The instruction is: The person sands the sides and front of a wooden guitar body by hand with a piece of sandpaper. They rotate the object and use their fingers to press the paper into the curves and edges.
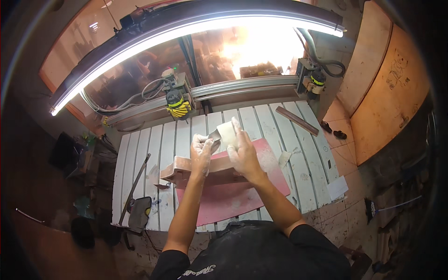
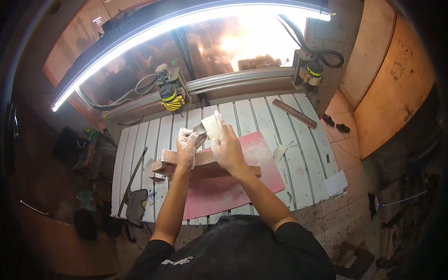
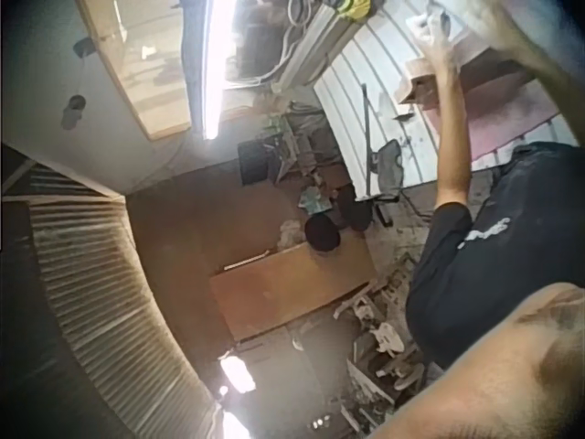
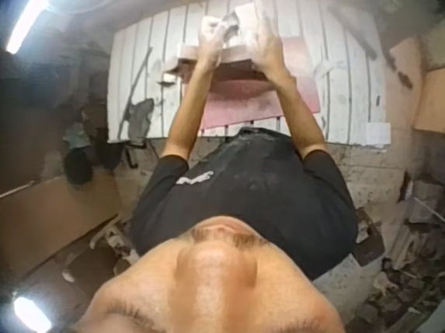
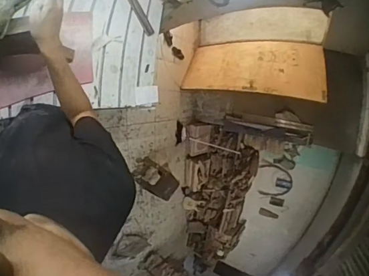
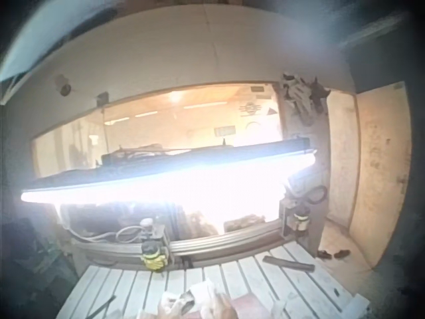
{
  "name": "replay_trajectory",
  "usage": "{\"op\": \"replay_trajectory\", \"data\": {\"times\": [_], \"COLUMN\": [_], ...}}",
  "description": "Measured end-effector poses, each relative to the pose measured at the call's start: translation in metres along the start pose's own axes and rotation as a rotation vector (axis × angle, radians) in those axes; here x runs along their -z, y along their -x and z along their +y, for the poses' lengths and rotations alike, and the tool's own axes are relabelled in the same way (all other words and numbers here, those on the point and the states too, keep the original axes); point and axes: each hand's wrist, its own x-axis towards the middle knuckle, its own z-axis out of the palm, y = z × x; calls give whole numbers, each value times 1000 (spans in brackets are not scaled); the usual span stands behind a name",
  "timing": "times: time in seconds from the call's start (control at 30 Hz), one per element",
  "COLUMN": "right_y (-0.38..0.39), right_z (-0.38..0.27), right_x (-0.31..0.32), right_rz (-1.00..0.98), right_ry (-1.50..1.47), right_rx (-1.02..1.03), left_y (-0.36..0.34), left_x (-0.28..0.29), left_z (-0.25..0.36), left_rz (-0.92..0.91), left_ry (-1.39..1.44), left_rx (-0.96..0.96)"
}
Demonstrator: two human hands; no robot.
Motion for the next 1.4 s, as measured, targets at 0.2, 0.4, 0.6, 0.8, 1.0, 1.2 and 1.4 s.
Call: {"op": "replay_trajectory", "data": {"times": [0.2, 0.4, 0.6, 0.8, 1.0, 1.2, 1.4], "right_y": [-3, 0, 0, 0, -5, -10, -7], "right_z": [4, 8, 4, 8, 16, 20, 25], "right_x": [-29, -35, -32, -36, -32, -37, -38], "right_rz": [187, 195, 151, 172, 165, 144, 157], "right_ry": [114, 156, 70, -11, -55, -72, -29], "right_rx": [95, 70, -1, 75, 197, 149, 123], "left_y": [1, 1, 1, -2, -3, -9, -7], "left_x": [-7, -3, -5, 1, -13, -11, -11], "left_z": [7, 1, -1, 0, 14, 12, 18], "left_rz": [27, 14, 10, 13, -17, -59, -121], "left_ry": [78, 20, -3, 151, -27, 45, 254], "left_rx": [2, -64, -111, -76, -117, 0, 50]}}
